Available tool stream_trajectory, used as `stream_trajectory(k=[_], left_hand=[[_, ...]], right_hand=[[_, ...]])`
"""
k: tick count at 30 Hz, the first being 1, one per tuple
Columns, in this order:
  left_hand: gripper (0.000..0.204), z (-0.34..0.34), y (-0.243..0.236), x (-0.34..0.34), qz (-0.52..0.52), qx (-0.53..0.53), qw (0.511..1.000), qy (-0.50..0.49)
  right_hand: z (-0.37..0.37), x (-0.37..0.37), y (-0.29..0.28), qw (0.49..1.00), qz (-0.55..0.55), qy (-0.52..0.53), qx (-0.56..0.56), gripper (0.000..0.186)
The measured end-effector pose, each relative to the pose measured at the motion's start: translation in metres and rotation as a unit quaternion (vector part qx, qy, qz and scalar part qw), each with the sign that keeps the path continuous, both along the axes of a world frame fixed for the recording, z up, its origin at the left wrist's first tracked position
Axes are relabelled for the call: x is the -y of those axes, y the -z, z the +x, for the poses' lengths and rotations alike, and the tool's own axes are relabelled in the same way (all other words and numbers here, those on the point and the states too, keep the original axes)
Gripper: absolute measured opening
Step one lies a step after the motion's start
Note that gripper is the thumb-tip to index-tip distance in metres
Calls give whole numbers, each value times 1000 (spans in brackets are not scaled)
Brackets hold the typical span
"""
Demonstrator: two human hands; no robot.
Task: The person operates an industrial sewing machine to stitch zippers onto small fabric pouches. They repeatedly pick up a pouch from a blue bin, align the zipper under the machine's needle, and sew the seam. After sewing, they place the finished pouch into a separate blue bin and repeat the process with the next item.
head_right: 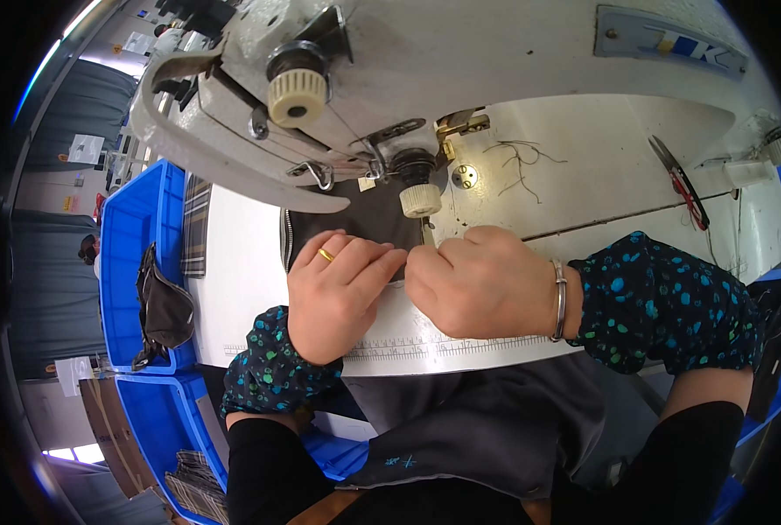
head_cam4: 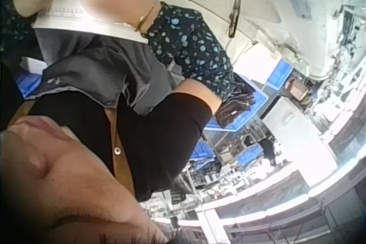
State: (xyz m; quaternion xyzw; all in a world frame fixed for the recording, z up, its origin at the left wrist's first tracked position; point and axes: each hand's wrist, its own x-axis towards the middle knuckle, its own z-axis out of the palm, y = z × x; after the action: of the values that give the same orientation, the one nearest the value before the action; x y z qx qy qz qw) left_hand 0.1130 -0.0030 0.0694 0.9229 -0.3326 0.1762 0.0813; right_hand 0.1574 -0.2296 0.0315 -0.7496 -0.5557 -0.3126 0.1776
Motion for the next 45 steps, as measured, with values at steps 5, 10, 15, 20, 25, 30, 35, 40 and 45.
stream_trajectory(k=[5, 10, 15, 20, 25, 30, 35, 40, 45], left_hand=[[34, -3, 4, 4, 25, -1, 1000, 10], [36, -6, 4, 6, 47, -3, 999, 14], [37, -1, 7, 5, 39, 4, 999, 4], [37, 20, 12, 4, 24, 29, 999, -10], [38, 36, 16, 2, 38, 36, 998, -30], [33, 49, 22, 1, 52, 59, 995, -58], [34, 54, 22, -2, 90, 13, 990, -108], [24, 56, 21, -4, 70, 37, 990, -120], [10, 43, 8, -2, 120, -38, 974, -191]], right_hand=[[-1, -1, 5, 999, -27, -1, -19, 9], [-2, 0, 9, 997, -56, -31, -49, 10], [3, -3, 12, 998, -37, -10, -40, 10], [19, -7, 16, 998, -39, 39, -28, 12], [32, -8, 10, 996, -41, 57, -60, 12], [31, -5, 7, 993, -46, 71, -77, 10], [29, -6, 9, 992, -33, 62, -108, 9], [30, -7, 8, 992, -40, 67, -102, 9], [23, -9, 2, 959, 21, 66, -274, 13]])
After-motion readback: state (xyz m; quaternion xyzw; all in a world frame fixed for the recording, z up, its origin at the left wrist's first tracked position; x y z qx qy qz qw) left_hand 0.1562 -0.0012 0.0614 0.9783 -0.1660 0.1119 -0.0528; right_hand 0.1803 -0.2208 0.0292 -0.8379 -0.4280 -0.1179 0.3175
